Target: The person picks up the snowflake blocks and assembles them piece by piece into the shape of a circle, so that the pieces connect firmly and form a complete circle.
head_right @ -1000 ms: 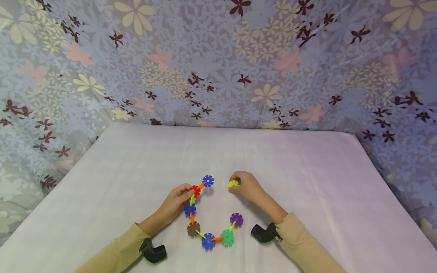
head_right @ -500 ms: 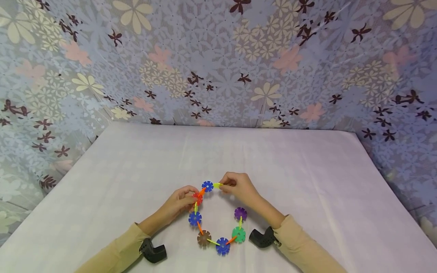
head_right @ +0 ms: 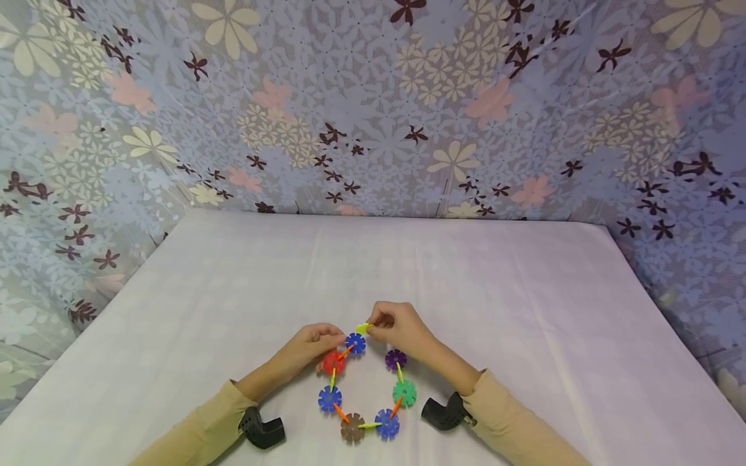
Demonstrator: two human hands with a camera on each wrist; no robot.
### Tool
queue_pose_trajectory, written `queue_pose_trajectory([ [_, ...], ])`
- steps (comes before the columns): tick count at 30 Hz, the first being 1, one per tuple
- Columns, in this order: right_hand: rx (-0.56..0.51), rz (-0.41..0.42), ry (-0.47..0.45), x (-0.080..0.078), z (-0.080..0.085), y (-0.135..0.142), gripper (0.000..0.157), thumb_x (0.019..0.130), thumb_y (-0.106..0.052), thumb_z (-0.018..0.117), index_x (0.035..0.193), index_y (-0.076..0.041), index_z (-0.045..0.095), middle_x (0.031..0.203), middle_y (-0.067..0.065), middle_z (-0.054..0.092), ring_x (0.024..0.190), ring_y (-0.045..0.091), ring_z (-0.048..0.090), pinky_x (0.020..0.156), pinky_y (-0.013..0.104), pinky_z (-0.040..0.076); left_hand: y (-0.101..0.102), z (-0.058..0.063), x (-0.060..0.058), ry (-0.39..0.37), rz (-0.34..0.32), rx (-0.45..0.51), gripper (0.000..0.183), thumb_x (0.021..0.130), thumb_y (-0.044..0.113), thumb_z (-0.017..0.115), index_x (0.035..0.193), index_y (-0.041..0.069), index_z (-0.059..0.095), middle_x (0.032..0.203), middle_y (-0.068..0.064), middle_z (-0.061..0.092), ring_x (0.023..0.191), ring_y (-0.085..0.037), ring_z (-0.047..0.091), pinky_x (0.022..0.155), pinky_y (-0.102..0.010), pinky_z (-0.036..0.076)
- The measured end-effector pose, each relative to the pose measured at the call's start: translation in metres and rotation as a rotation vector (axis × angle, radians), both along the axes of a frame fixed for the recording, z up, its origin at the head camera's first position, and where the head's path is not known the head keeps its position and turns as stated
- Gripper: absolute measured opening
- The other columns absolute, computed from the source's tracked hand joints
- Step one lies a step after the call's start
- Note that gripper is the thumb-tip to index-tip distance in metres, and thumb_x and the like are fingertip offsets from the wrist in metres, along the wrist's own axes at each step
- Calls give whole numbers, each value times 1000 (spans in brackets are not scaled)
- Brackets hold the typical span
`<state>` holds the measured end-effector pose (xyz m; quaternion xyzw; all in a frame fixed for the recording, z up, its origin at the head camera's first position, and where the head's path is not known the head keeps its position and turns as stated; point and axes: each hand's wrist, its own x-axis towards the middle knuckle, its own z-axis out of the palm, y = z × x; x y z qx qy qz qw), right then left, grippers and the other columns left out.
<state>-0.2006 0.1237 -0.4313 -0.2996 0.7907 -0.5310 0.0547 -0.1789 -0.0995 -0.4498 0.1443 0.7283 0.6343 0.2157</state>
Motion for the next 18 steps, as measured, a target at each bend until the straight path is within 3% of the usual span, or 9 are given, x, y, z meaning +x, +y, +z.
queue_pose_trajectory([
  [2, 35, 8, 6, -1, 1, 2, 12, 78, 3, 64, 75, -7, 59, 72, 0, 60, 63, 13, 57, 57, 27, 48, 1, 2, 1, -8, 10, -31, 29, 88, 23, 58, 97, -5, 59, 59, 0, 51, 42, -8, 40, 41, -21, 36],
  [6, 70, 100, -25, -1, 2, 3, 14, 76, 5, 63, 73, -7, 59, 70, -1, 60, 59, 11, 54, 54, 27, 47, 3, 5, 2, -9, 15, -67, 26, 86, 20, 60, 94, -5, 60, 56, 2, 51, 40, -6, 37, 38, -20, 33],
  [9, 61, 142, -33, 4, 11, 0, 12, 76, 9, 61, 73, -3, 59, 70, 7, 62, 58, 15, 55, 54, 27, 47, 3, 5, 3, -3, 24, -50, 22, 86, 16, 60, 94, -5, 60, 56, 2, 51, 40, -6, 37, 38, -20, 33],
  [13, 21, 139, -45, 10, 23, -1, 10, 77, 11, 60, 73, 2, 58, 72, 17, 61, 59, 24, 58, 55, 29, 48, 3, 4, 3, 16, 61, -32, 21, 86, 12, 59, 93, -7, 61, 60, 3, 54, 46, -5, 42, 44, -19, 36],
  [18, -30, 144, -90, 5, 9, -1, 9, 78, 7, 63, 73, 1, 59, 76, 13, 63, 64, 21, 60, 59, 30, 49, 4, 15, 7, 55, 79, -5, 19, 85, 4, 57, 90, -14, 60, 67, 5, 54, 62, -5, 45, 58, -18, 38],
])
